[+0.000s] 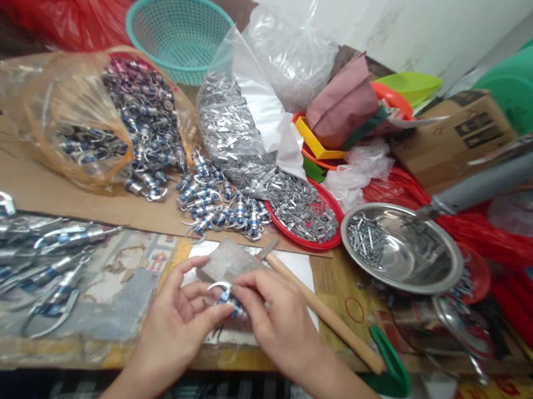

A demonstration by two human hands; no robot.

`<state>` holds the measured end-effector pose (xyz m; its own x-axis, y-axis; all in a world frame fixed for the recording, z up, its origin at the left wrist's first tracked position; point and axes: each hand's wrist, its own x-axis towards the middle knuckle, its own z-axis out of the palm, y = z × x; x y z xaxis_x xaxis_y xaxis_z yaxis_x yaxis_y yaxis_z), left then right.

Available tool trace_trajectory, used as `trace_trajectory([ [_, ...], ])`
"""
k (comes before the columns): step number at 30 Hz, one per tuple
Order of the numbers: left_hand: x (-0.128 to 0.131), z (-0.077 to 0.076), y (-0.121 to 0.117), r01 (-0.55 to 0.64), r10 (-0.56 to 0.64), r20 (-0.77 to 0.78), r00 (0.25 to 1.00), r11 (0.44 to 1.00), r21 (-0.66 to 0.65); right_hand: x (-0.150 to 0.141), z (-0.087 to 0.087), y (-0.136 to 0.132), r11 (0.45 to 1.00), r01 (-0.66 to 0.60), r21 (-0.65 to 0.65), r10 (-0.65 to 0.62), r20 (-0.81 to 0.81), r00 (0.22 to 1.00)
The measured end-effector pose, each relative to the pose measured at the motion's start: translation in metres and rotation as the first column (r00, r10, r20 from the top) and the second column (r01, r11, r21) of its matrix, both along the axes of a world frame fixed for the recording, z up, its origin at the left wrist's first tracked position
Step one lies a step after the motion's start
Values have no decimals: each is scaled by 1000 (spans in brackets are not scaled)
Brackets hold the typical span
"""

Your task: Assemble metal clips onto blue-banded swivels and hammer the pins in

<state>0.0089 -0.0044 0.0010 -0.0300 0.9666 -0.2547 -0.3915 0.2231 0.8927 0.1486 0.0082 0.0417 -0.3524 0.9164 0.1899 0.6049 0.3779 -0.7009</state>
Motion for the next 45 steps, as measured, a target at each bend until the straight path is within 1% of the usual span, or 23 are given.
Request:
trace_trajectory([
  [5, -1, 1, 0, 0, 0, 14, 1000, 1000, -3, -7, -5, 4, 999, 15, 31, -17, 71, 997],
  [8, -1, 1, 0, -5, 5, 17, 1000, 1000, -14, -7, -5, 4, 1000, 21, 22, -24, 138, 990],
  [13, 0, 2, 0, -10, 10, 0, 1000, 1000, -20, -6, -2, 5, 999, -33, -2, 32, 295, 955],
  [15, 1, 2, 0, -14, 14, -2, 1000, 1000, -16, -7, 0, 6, 998, -60, -11, 60, 311, 948],
  [17, 1, 2, 0, -19, 19, -7, 1000, 1000, -16, -6, 0, 7, 997, -66, -27, 71, 279, 958],
  [18, 1, 1, 0, -22, 21, -10, 1000, 999, -25, -2, -1, 8, 999, -43, -26, 48, 237, 970],
  [19, 0, 1, 0, -21, 20, -11, 1000, 999, -37, 4, -3, 9, 1000, 10, -10, -8, 185, 983],
  [21, 0, 2, 0, -21, 20, -13, 1000, 998, -64, 23, -10, 10, 982, 177, 59, -183, 114, 976],
  [22, 0, 2, 0, -22, 22, -13, 1000, 997, -74, 35, -16, 11, 964, 246, 98, -257, 131, 957],
  [23, 0, 2, 0, -21, 20, -13, 1000, 997, -79, 48, -22, 11, 949, 286, 130, -307, 186, 933],
  [24, 0, 3, 0, -21, 20, -13, 1000, 997, -78, 60, -28, 10, 947, 290, 136, -317, 275, 908],
  [26, 1, 4, 0, -22, 22, -13, 1000, 998, -67, 80, -40, 9, 960, 268, 84, -277, 438, 855],
  [28, 1, 5, 0, -18, 17, -9, 1000, 998, -61, 90, -46, 6, 961, 274, 37, -256, 493, 832],
  [30, 1, 5, 0, -17, 16, -7, 1000, 997, -70, 91, -43, 2, 956, 287, 55, -281, 442, 852],
  [32, 1, 5, -1, -12, 12, -3, 1000, 997, -82, 86, -31, -5, 958, 262, 116, -286, 338, 897],
  [33, 1, 4, -1, -13, 13, -2, 1000, 997, -82, 83, -23, -9, 963, 226, 149, -261, 288, 921],
  [35, 1, 2, -1, -17, 17, -2, 1000, 997, -70, 78, -6, -18, 971, 112, 213, -163, 236, 958],
  [36, 1, 1, -1, -21, 20, -4, 1000, 998, -64, 75, 2, -23, 966, 57, 254, -116, 226, 967],
  [38, 1, 0, -1, -26, 26, -2, 1000, 998, -55, 71, 12, -31, 938, -4, 348, -73, 209, 975],
  [40, 1, 0, 0, -15, 15, 1, 1000, 998, -59, 69, 15, -37, 929, -53, 367, -43, 249, 968],
  [42, 1, 1, 1, -9, 9, 4, 1000, 998, -64, 66, 12, -40, 953, -100, 286, -1, 330, 944],
  [43, 2, 1, 1, -13, 14, 4, 1000, 998, -63, 66, 9, -41, 962, -109, 250, 13, 357, 934],
  [45, 2, 2, 1, -29, 29, -1, 1000, 997, -65, 65, 4, -44, 962, -74, 263, -16, 325, 945],
])
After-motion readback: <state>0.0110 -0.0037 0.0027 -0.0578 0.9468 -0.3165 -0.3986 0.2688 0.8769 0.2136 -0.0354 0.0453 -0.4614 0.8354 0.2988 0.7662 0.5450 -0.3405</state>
